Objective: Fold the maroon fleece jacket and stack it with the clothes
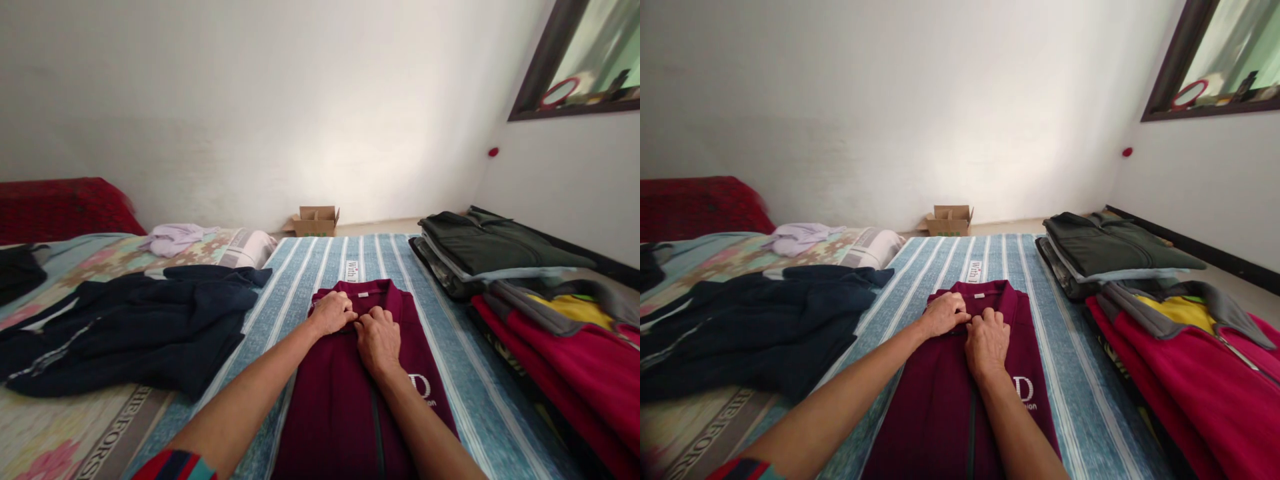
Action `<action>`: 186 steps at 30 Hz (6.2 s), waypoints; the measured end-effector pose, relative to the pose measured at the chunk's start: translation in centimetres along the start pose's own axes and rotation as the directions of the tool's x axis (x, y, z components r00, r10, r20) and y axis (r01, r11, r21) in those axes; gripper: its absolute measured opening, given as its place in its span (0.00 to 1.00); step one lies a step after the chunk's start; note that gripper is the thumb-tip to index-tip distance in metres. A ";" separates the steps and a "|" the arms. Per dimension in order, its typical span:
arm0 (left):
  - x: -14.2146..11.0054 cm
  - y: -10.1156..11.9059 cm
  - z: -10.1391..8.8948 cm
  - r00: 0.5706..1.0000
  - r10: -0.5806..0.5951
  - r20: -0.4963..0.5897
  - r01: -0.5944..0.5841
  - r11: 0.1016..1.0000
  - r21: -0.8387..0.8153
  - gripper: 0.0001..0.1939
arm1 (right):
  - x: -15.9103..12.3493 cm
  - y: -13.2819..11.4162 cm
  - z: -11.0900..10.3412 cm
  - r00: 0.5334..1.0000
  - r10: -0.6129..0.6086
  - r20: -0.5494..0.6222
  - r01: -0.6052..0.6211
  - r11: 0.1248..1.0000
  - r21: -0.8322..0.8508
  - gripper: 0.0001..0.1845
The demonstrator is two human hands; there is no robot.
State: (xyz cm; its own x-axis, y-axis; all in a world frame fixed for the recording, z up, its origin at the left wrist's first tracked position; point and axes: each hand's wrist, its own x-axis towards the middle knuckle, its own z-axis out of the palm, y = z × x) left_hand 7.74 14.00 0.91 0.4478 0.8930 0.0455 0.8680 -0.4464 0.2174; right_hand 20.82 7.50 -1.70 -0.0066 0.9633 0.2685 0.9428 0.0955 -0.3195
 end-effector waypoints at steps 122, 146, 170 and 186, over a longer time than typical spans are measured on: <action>-8.3 5.1 3.0 0.969 -0.216 -0.122 0.206 0.974 -0.091 0.25 | -3.6 8.5 -4.2 0.995 0.088 -0.049 -0.013 0.596 0.803 0.23; -24.0 9.4 1.4 0.866 -0.230 -0.443 0.065 0.932 -0.356 0.03 | -8.5 14.5 -4.5 0.841 0.498 0.212 -0.393 0.294 0.871 0.18; -23.2 9.8 4.6 0.806 -0.048 -0.590 0.008 0.997 -0.071 0.08 | -8.4 14.7 -4.6 0.858 0.406 0.315 -0.469 0.368 0.803 0.14; -23.8 9.1 4.0 0.672 -0.481 -0.563 0.120 0.821 -0.558 0.08 | -8.2 14.6 -4.5 0.877 0.371 0.306 -0.444 0.378 0.813 0.16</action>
State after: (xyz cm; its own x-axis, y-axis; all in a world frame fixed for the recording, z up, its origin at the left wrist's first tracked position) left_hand 5.84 -11.55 -2.14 -0.2378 0.8472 0.4752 0.6465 -0.2271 0.7284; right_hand 36.15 -0.16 -4.46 0.2420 0.9568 -0.1612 0.0886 -0.1872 -0.9783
